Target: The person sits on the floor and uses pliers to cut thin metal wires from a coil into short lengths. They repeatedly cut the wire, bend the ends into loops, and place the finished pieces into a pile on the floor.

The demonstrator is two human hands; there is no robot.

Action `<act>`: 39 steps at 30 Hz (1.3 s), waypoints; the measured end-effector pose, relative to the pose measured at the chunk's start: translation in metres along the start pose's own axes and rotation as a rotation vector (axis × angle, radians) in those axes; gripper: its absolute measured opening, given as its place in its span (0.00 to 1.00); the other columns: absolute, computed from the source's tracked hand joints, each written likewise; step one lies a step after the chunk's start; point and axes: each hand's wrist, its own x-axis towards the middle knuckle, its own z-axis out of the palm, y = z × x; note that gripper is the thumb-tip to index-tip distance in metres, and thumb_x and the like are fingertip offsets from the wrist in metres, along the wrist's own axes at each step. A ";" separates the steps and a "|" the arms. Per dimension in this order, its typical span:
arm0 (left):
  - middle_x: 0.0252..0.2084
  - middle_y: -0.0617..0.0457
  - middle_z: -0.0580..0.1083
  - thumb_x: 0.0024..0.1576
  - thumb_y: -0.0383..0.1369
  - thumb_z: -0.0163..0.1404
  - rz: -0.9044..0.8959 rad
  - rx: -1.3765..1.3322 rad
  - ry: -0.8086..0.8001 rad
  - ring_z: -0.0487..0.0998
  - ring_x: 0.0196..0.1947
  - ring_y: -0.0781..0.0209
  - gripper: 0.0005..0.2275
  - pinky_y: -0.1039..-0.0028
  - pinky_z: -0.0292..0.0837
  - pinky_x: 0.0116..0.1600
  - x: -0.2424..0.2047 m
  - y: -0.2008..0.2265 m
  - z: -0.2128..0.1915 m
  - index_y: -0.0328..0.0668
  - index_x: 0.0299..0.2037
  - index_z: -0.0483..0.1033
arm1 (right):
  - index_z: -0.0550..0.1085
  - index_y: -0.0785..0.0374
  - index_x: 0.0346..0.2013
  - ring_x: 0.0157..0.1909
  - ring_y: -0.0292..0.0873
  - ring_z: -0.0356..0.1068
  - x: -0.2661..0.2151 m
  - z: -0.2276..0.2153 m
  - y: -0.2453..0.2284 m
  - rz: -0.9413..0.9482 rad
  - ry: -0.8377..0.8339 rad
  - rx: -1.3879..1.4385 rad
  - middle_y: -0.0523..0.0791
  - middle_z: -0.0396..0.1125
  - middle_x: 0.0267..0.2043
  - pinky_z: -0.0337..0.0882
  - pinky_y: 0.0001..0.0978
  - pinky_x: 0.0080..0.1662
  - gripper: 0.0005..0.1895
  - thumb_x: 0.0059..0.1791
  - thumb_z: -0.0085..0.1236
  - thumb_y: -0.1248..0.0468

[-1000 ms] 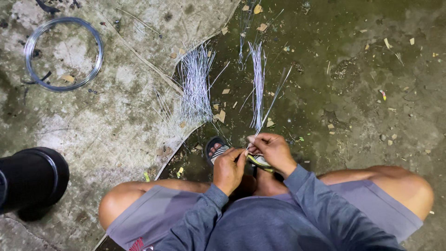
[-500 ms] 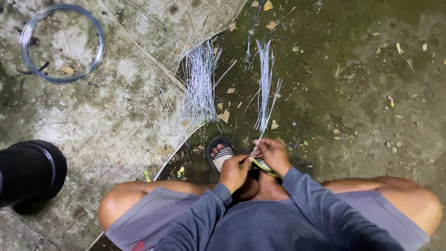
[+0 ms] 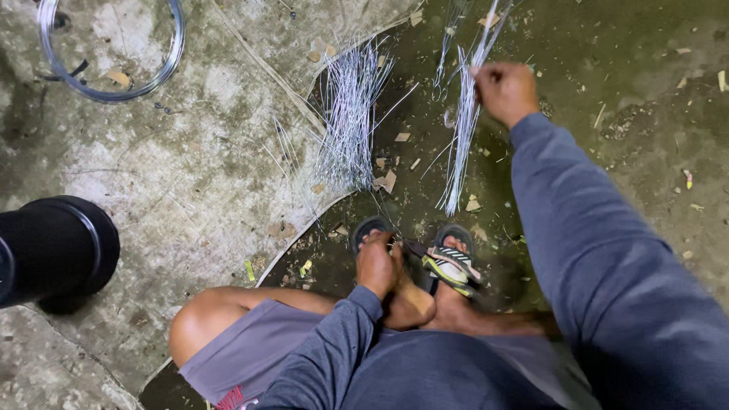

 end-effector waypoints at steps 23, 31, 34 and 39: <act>0.41 0.47 0.74 0.51 0.29 0.50 0.515 0.485 -0.318 0.76 0.44 0.49 0.05 0.64 0.76 0.44 0.058 -0.020 0.030 0.40 0.31 0.79 | 0.81 0.59 0.48 0.50 0.56 0.74 -0.129 0.122 0.068 0.251 0.040 -0.070 0.52 0.73 0.48 0.72 0.43 0.54 0.13 0.50 0.55 0.67; 0.38 0.50 0.73 0.51 0.29 0.52 0.726 0.343 -0.266 0.74 0.44 0.51 0.06 0.61 0.73 0.45 0.032 0.065 -0.043 0.38 0.35 0.80 | 0.80 0.60 0.42 0.44 0.53 0.74 -0.175 0.028 -0.013 -0.119 -0.005 -0.245 0.48 0.73 0.42 0.74 0.43 0.46 0.08 0.49 0.62 0.64; 0.42 0.51 0.74 0.52 0.28 0.52 0.870 0.232 -0.091 0.74 0.46 0.52 0.12 0.63 0.74 0.50 0.016 0.096 -0.077 0.37 0.45 0.81 | 0.81 0.57 0.41 0.42 0.50 0.75 -0.193 -0.013 -0.047 -0.231 0.070 -0.334 0.46 0.73 0.44 0.75 0.41 0.44 0.08 0.48 0.64 0.62; 0.45 0.49 0.75 0.55 0.28 0.54 0.933 0.034 0.294 0.78 0.50 0.51 0.11 0.57 0.75 0.59 0.004 0.139 -0.119 0.38 0.48 0.80 | 0.79 0.61 0.43 0.43 0.46 0.76 -0.220 -0.077 -0.116 -0.458 0.269 -0.354 0.46 0.75 0.49 0.76 0.35 0.44 0.08 0.49 0.64 0.67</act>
